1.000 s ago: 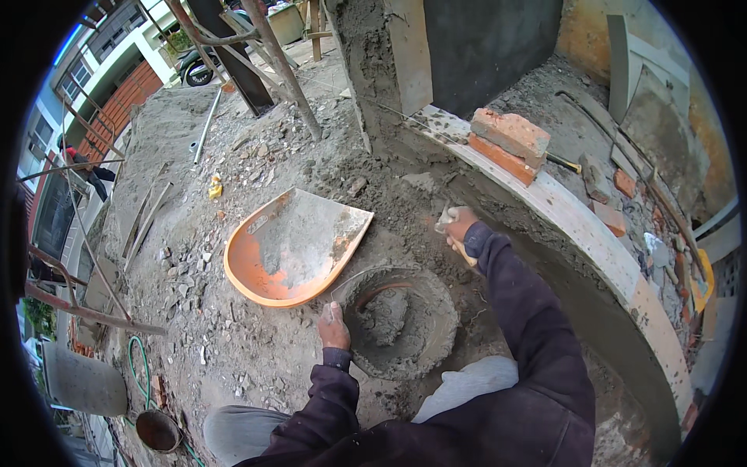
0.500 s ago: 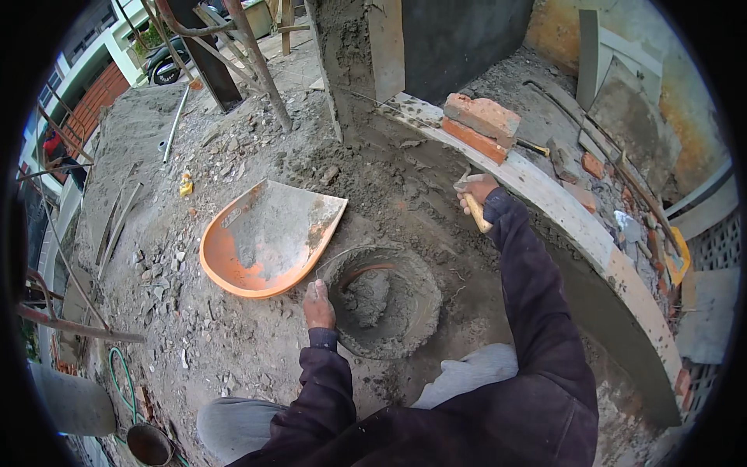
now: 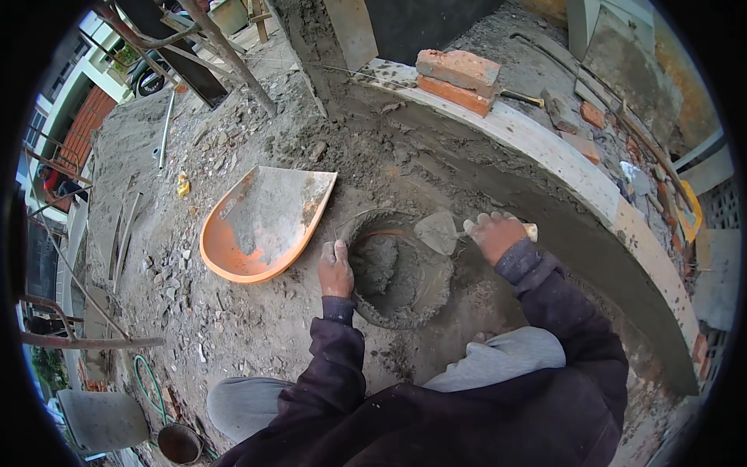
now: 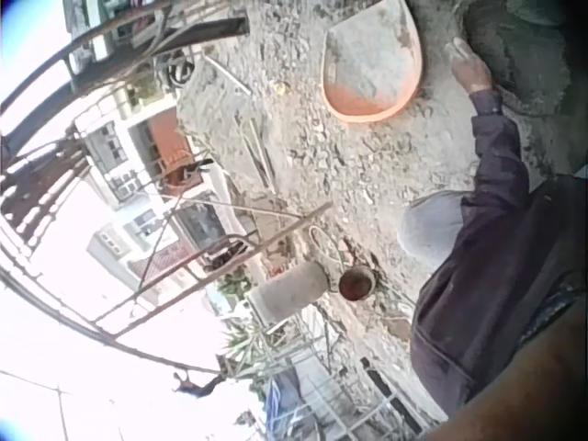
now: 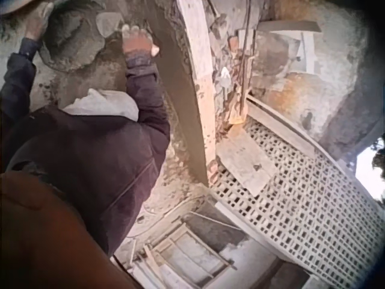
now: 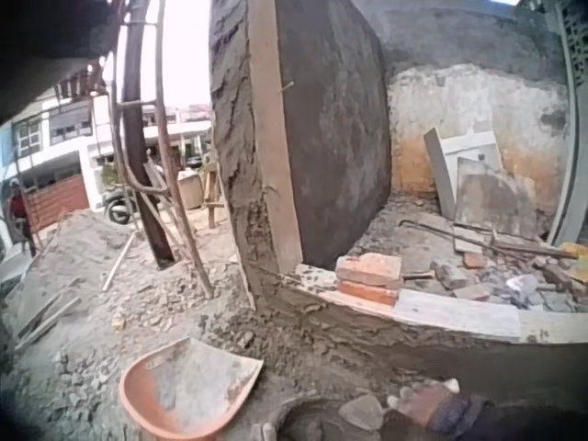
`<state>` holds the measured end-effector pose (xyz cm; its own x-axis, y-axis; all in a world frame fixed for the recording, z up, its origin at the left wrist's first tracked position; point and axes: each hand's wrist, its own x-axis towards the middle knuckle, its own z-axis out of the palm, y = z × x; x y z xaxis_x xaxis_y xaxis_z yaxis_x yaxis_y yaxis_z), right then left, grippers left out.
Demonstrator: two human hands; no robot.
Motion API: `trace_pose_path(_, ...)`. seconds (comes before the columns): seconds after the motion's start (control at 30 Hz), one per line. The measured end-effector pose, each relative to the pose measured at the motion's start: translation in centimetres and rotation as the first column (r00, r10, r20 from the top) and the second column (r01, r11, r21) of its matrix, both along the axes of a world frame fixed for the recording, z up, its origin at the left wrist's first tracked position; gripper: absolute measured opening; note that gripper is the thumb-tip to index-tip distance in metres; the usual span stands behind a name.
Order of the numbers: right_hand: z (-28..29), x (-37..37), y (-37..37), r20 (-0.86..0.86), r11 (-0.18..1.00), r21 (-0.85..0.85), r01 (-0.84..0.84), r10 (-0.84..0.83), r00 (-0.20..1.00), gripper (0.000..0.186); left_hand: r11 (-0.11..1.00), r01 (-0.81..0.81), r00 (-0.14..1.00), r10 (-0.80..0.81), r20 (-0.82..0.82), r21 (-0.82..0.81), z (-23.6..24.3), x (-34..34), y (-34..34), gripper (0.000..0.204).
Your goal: The person smooths mortar on a low wall using a float, carries a pan filled with mortar across the work area, and applies fresh mortar from a bucket onto the wall with a trowel before smoothing it with a float.
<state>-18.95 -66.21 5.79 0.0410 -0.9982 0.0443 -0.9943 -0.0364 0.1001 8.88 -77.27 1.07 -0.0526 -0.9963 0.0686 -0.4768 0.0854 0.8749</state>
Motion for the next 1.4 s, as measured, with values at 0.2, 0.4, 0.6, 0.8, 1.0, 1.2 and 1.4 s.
trace_pose_path(0.2, -8.1, 6.3, 1.8, 0.057, 0.901, 0.142, -0.41, 0.406, 0.912, 0.012, 0.998, 0.065, 0.99, -0.062, 0.129, -0.02, 2.5, -5.4, 2.9, 0.032)
trace_pose_path(0.4, -10.9, 8.4, 3.9, 0.497, 0.976, -0.028, -0.215, 0.2, 0.845, 0.016, 0.989, 0.128, 0.99, -0.132, 0.057, 0.069, 2.8, -5.1, 5.0, 0.037)
trace_pose_path(0.6, -7.3, 10.6, 2.3, 0.743, 0.999, -0.04, -0.023, 0.045, 0.668, 0.02, 0.983, -0.184, 0.976, 0.185, -0.118, 0.024, 0.8, -1.0, 3.6, 0.029)
trace_pose_path(0.8, -2.7, 10.9, -3.7, 0.686, 0.953, -0.277, 0.125, 0.105, 0.72, 0.031, 0.952, -0.281, 0.921, 0.304, -0.245, 0.124, 0.0, 3.1, 1.0, 0.029)
trace_pose_path(1.0, 1.7, 14.6, -8.4, 0.621, 0.977, -0.102, 0.188, -0.085, 0.779, 0.03, 0.962, -0.26, 0.953, 0.27, -0.137, 0.088, 1.9, 8.9, -3.0, 0.029)
trace_pose_path(1.2, -1.0, 14.2, -11.2, 0.637, 0.991, -0.023, 0.132, -0.087, 0.766, 0.03, 0.966, -0.2, 0.966, 0.222, -0.132, 0.161, 1.4, 9.8, -5.3, 0.03)
trace_pose_path(1.4, -8.0, 8.6, -18.0, 0.899, 0.925, 0.343, 0.165, -0.374, 0.226, 0.025, 0.968, -0.204, 0.971, 0.219, -0.093, 0.148, 1.1, 8.0, -6.3, 0.032)
